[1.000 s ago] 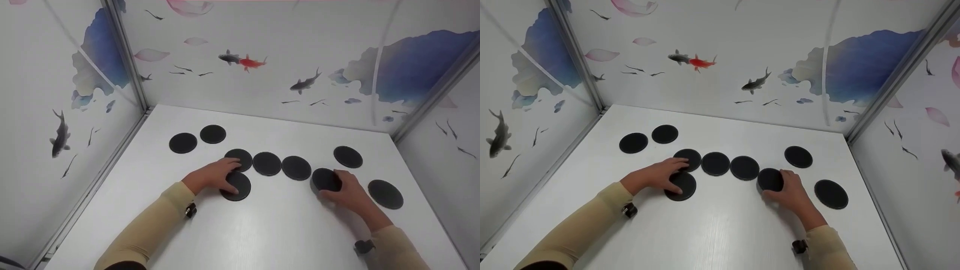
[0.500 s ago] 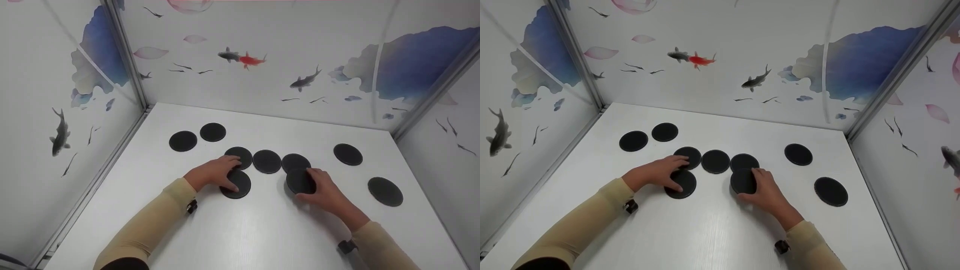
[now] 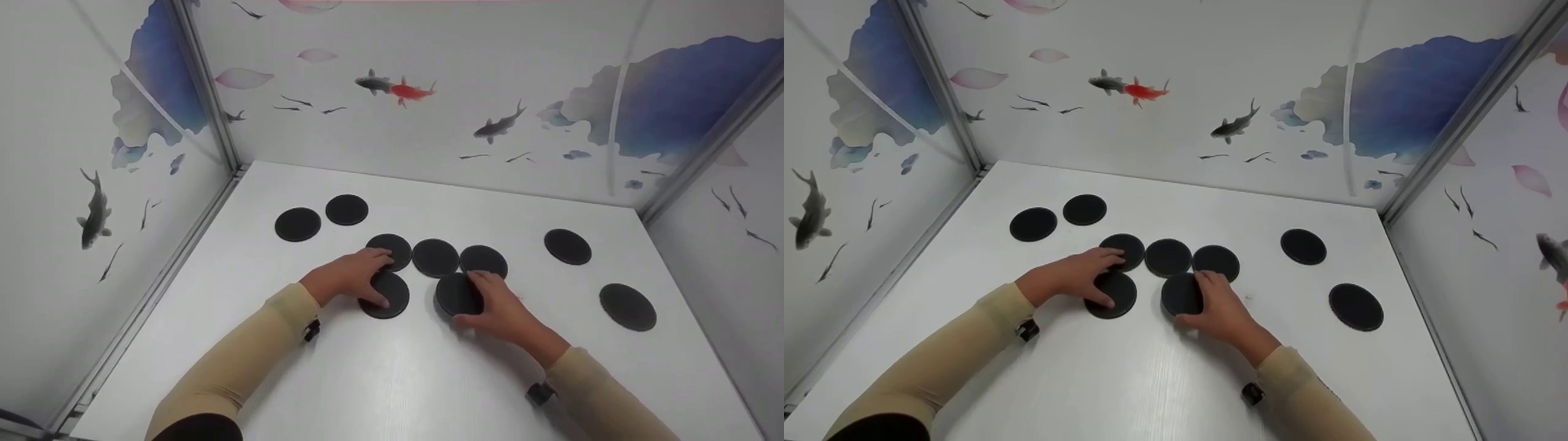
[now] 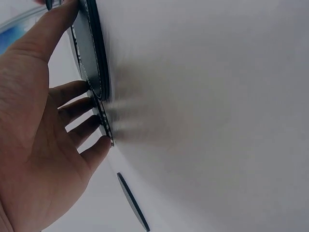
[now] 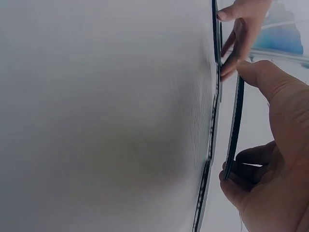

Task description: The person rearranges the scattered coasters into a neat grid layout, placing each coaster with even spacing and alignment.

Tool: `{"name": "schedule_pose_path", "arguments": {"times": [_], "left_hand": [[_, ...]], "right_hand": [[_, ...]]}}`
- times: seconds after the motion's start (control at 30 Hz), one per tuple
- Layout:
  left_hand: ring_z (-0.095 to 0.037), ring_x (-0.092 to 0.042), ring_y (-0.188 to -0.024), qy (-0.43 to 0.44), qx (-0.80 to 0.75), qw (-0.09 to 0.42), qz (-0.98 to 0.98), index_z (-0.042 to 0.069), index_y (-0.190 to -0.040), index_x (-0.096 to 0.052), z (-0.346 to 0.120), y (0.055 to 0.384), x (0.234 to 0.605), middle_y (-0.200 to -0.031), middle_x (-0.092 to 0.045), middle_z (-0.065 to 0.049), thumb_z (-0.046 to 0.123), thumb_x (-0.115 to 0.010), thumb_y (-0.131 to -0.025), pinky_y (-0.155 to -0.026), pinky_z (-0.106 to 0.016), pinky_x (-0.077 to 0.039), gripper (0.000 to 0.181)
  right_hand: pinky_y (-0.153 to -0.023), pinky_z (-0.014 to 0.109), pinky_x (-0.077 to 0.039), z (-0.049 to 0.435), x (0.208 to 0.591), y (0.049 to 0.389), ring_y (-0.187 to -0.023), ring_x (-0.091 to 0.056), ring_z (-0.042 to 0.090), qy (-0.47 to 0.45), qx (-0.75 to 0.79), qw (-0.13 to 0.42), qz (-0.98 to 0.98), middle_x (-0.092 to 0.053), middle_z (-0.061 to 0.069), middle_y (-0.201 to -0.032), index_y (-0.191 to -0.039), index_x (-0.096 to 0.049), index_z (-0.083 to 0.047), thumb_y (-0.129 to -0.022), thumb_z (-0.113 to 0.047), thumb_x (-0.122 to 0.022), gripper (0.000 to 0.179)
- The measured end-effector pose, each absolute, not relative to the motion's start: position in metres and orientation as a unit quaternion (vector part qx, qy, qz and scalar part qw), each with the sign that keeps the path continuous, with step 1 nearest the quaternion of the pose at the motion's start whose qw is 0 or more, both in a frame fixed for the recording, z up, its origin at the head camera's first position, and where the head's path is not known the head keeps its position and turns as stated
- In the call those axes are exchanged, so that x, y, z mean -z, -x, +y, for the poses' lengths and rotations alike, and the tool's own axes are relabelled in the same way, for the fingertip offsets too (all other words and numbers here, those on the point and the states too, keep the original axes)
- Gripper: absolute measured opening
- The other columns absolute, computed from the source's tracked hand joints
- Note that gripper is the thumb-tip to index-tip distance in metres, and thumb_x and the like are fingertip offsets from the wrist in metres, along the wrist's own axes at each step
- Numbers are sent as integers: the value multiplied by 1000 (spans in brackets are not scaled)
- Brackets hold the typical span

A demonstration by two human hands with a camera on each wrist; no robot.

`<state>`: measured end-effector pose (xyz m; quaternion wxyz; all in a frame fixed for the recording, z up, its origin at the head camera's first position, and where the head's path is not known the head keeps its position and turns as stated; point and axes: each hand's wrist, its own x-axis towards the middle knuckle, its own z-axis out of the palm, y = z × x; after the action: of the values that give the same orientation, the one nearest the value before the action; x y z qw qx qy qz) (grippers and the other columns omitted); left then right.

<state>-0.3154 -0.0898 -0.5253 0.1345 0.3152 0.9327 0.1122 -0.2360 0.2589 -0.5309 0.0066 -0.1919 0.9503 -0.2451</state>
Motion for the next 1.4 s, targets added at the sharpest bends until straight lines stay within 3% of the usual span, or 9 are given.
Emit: {"name": "schedule_pose_path", "arguments": {"times": [0.7, 1.4], "left_hand": [[-19, -21, -152, -323, -108, 133, 931, 20, -157, -38, -91, 316, 527, -166, -25, 2, 71, -74, -76, -118, -40, -31, 102], [-19, -20, -153, -314, -122, 142, 931, 22, -157, -37, -92, 313, 525, -166, -24, 2, 69, -75, -76, -119, -40, -28, 101]], "right_hand": [[-114, 47, -36, 220, 535, 235, -141, -38, 32, 217, 220, 14, 951, -43, 18, -152, -152, -39, 3, -76, -54, -84, 104], [-112, 48, -39, 205, 539, 233, -136, -42, 33, 210, 198, 12, 957, -45, 19, -149, -150, -41, 5, -76, -59, -82, 106]]}}
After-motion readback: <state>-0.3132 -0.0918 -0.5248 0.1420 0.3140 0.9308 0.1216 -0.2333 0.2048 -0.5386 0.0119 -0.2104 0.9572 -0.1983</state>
